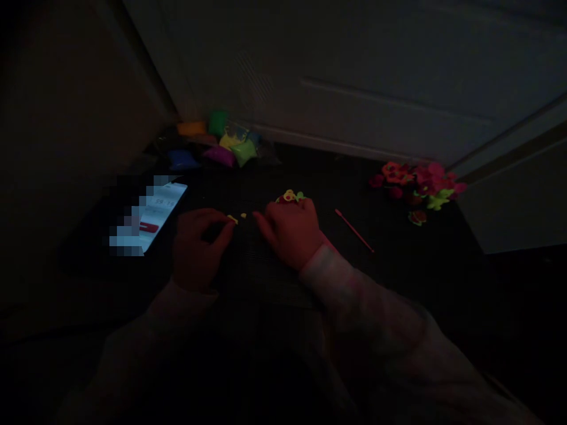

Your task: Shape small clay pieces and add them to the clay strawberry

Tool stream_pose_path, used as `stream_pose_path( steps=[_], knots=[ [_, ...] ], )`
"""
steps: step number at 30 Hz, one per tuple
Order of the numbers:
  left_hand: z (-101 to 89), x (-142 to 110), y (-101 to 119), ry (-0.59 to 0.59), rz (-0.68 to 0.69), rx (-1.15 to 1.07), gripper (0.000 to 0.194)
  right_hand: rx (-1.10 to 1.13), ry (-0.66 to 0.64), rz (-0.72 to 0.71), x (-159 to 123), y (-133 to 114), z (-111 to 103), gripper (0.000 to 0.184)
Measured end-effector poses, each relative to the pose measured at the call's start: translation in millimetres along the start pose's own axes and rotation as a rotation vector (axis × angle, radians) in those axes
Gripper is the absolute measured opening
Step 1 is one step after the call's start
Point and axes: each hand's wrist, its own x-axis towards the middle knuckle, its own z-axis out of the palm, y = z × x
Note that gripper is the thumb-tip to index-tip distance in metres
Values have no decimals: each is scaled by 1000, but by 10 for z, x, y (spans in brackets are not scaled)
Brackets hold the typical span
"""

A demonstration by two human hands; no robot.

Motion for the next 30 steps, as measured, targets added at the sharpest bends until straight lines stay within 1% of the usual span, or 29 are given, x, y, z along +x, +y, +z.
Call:
stream_pose_path(
  steps=[2, 4, 6, 8, 9, 11, 15, 19, 22, 24, 26, 28, 30],
  knots=[
    [5, 6, 4, -49, 11, 3, 6, 247, 51, 191, -23, 90, -157, 29],
    [12, 13, 12, -129, 41, 8, 5, 441, 38, 279, -112, 175, -289, 27],
    [21, 18, 22, -225, 77, 28, 6, 511, -67, 266, -253, 232, -354, 17],
    [31, 17, 33, -303, 112, 63, 8, 506, -212, 171, -411, 245, -340, 12],
    [37, 15, 37, -324, 130, 83, 9, 489, -271, 130, -484, 236, -312, 12],
    [51, 8, 42, -338, 162, 115, 11, 439, -310, 97, -597, 197, -237, 14],
    [76, 2, 30, -346, 197, 143, 14, 384, -293, 94, -662, 116, -130, 14],
    [64, -1, 32, -297, 198, 115, 14, 390, -311, 77, -639, 99, -113, 13],
    [29, -37, 92, -277, 203, 51, 12, 443, -273, 96, -639, 111, -116, 12],
    [7, -78, 160, -303, 200, -6, 10, 483, -232, 120, -645, 117, -126, 11],
    [-13, -118, 238, -351, 164, -78, 9, 513, -196, 140, -650, 115, -151, 10],
    [-35, -143, 312, -410, 91, -167, 8, 545, -158, 151, -653, 104, -196, 10],
    [-64, -150, 374, -471, -15, -259, 9, 577, -114, 159, -657, 85, -256, 9]
  ],
)
